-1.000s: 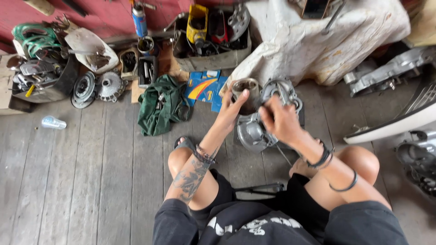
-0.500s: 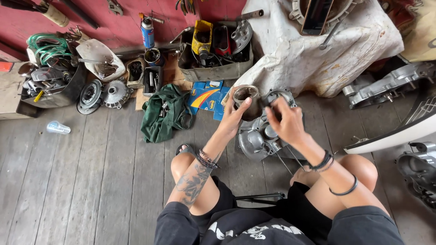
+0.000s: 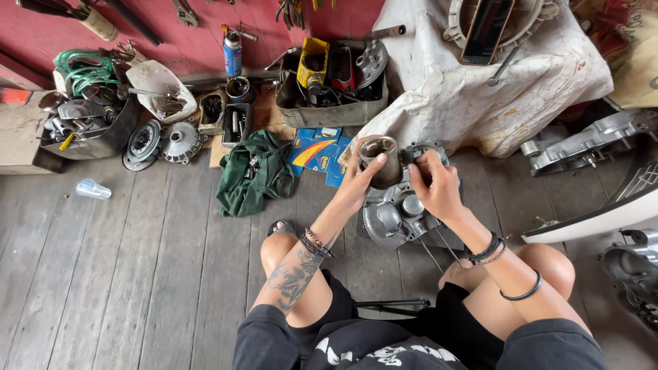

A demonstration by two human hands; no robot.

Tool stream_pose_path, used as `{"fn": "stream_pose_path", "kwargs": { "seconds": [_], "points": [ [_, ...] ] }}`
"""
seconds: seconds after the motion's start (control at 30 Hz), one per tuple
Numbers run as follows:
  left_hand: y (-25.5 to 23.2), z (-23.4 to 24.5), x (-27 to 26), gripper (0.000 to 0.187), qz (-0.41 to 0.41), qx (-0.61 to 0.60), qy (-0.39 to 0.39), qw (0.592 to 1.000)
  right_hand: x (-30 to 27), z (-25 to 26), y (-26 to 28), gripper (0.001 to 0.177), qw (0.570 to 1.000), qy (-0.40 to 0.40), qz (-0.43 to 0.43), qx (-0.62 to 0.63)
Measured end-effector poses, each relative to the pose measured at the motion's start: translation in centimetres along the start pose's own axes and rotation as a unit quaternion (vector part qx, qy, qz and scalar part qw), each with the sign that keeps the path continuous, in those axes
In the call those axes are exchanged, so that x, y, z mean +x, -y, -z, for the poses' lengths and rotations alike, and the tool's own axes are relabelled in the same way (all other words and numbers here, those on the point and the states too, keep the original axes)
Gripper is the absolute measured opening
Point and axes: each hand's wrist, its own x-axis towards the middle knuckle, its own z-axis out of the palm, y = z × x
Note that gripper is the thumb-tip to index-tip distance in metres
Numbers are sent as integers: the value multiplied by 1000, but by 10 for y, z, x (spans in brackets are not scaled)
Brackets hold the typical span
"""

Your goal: The person sits on the floor and uses a small metal tool to scrape and clean the interior and exterior surfaces of a cylindrical engine piston. The person rotates the piston to access different areas and continues the scraping motion throughout the clip.

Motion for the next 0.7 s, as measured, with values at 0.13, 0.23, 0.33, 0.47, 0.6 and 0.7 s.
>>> {"fn": "stream_pose_path", "kwargs": {
  "seconds": [0.13,0.23,0.33,0.47,0.6,0.7],
  "points": [
    [2,0,1,70,-1,-1,6,1000,-35,-23,-10,16,999,23,-8,21],
    [14,11,13,54,-32,8,37,999,-26,-23,-10,12,999,35,17,-12],
    [14,9,11,48,-40,-1,37,999,-17,-13,1,19,1000,-14,16,-1],
    [16,10,15,49,-49,6,52,997,-23,-24,-7,16,1000,0,26,-17],
    [8,0,6,49,-43,3,44,998,-15,-19,-22,18,999,-38,8,9],
    [3,2,4,48,-48,11,49,998,-19,-14,28,16,1000,13,16,13]
  ]
}}
